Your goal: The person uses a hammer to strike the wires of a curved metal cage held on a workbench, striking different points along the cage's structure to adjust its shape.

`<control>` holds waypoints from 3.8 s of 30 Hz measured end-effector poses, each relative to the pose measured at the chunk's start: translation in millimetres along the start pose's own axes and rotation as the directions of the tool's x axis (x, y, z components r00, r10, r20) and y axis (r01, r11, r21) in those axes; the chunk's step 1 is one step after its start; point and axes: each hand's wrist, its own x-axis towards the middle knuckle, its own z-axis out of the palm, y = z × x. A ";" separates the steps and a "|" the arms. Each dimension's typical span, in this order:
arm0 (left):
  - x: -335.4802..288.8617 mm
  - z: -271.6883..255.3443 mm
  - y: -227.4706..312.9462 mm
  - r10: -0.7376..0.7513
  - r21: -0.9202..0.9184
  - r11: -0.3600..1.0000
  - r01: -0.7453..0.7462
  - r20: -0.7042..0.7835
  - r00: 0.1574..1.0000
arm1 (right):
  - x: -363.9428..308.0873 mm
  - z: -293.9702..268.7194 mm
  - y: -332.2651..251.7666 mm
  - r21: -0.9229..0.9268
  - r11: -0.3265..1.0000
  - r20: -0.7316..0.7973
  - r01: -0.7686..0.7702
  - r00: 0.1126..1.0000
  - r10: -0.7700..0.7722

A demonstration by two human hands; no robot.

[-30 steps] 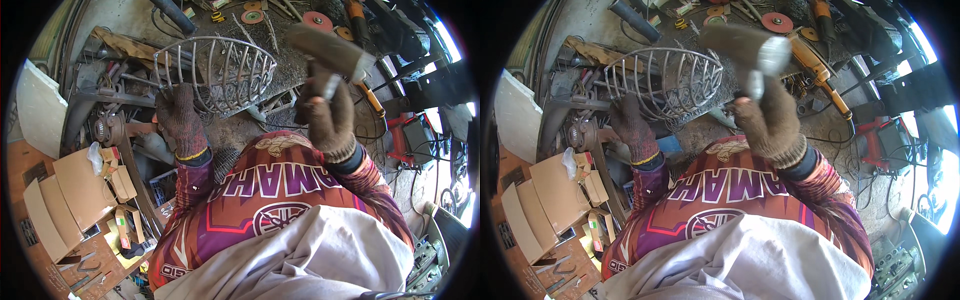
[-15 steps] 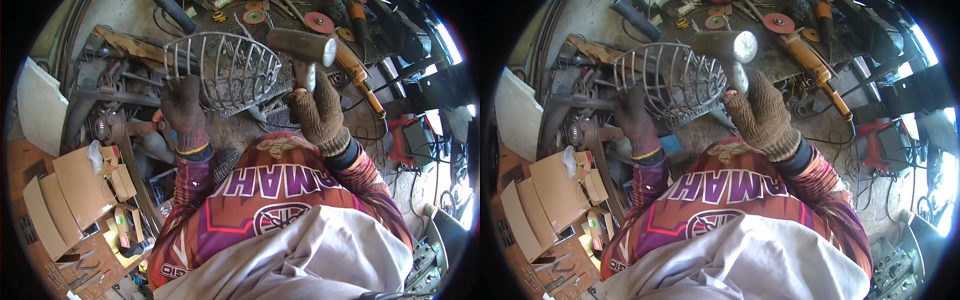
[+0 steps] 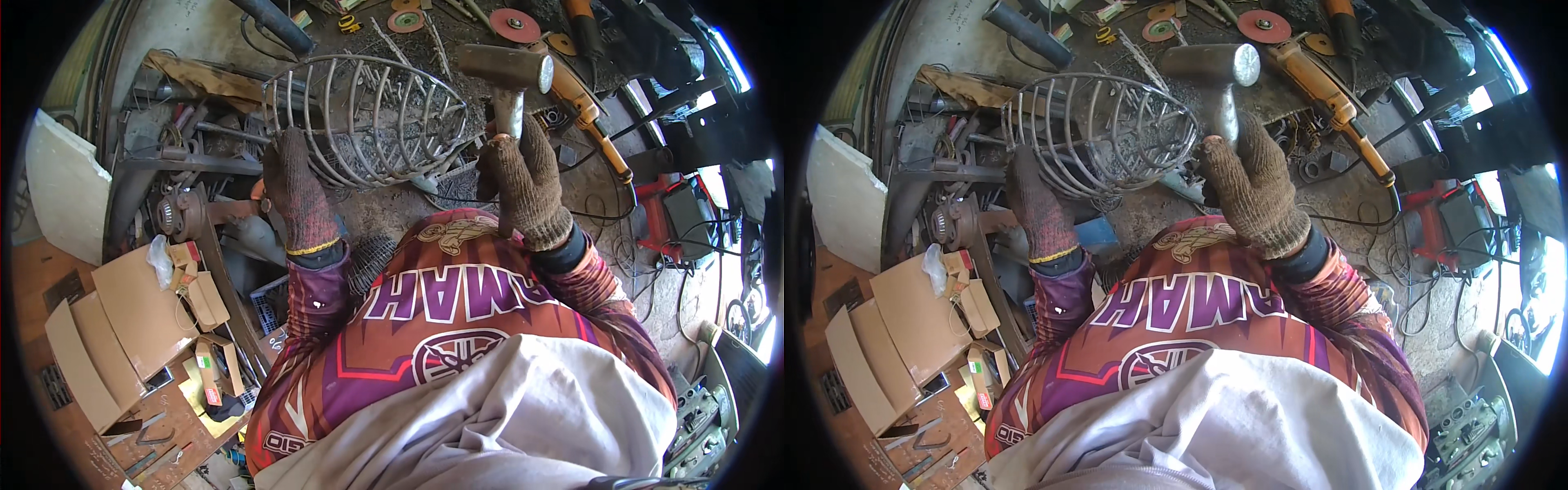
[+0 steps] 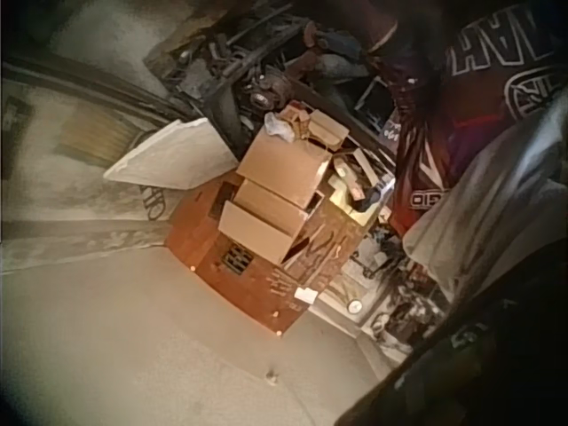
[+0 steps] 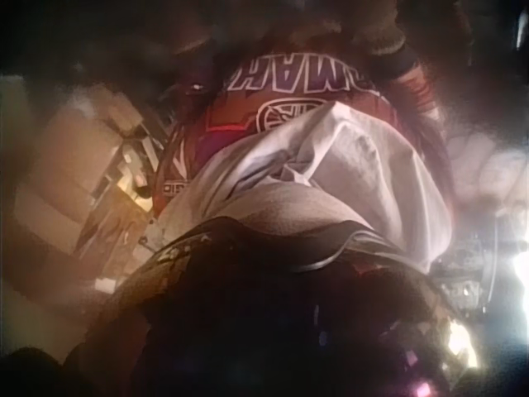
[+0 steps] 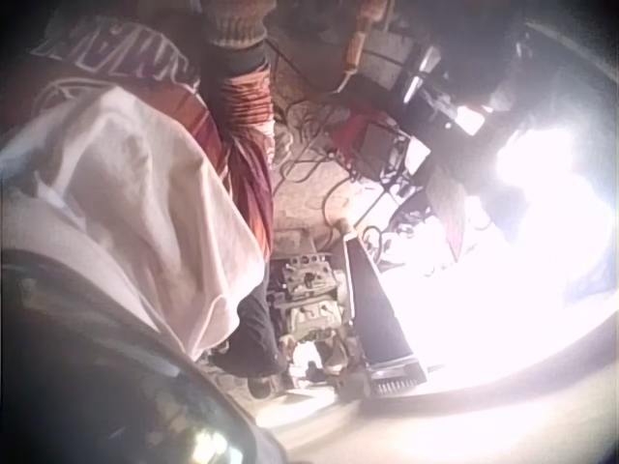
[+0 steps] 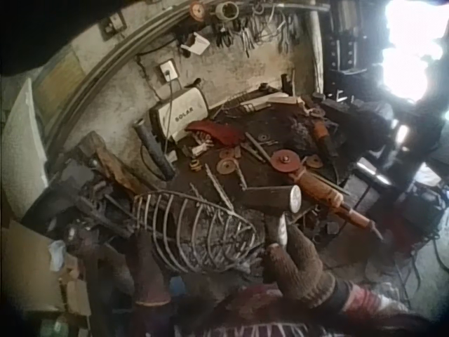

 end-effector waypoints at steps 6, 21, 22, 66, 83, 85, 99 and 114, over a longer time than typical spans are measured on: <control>2.0 0.4 -3.4 0.013 -0.002 1.000 -0.013 0.015 1.000 | -1.9 -2.2 0.5 0.023 1.000 0.006 -0.008 1.000 0.008; 13.7 0.0 0.5 0.324 -0.067 0.944 -0.323 0.008 0.946 | 15.8 7.0 -4.9 -0.283 0.935 0.146 0.215 0.973 -0.180; 18.0 -7.1 -4.3 0.353 -0.109 0.930 -0.350 0.005 0.936 | 6.4 6.3 -7.8 -0.155 0.973 0.095 0.173 0.982 -0.160; -12.4 -11.2 7.8 0.185 -0.084 0.978 -0.191 -0.078 0.980 | -8.1 8.1 -17.9 -0.187 0.948 0.153 0.259 0.961 -0.232; 14.6 -69.2 -54.6 0.434 0.376 0.817 -0.437 0.098 0.896 | -10.6 -5.1 1.1 -0.025 0.998 0.056 -0.054 0.997 0.055; 18.8 -73.2 -64.1 0.585 0.467 0.648 -0.602 0.200 0.786 | -4.9 -9.5 2.1 -0.010 0.998 0.082 -0.068 0.994 0.068; 27.2 -9.7 -16.8 0.731 0.237 0.669 -0.705 -0.041 0.681 | 42.6 4.4 0.6 0.148 0.929 0.149 -0.338 0.937 0.317; 20.5 -27.5 1.5 -0.176 -0.255 0.919 0.301 0.419 0.891 | 51.5 -14.0 13.4 -0.140 0.916 -0.026 0.375 0.924 -0.382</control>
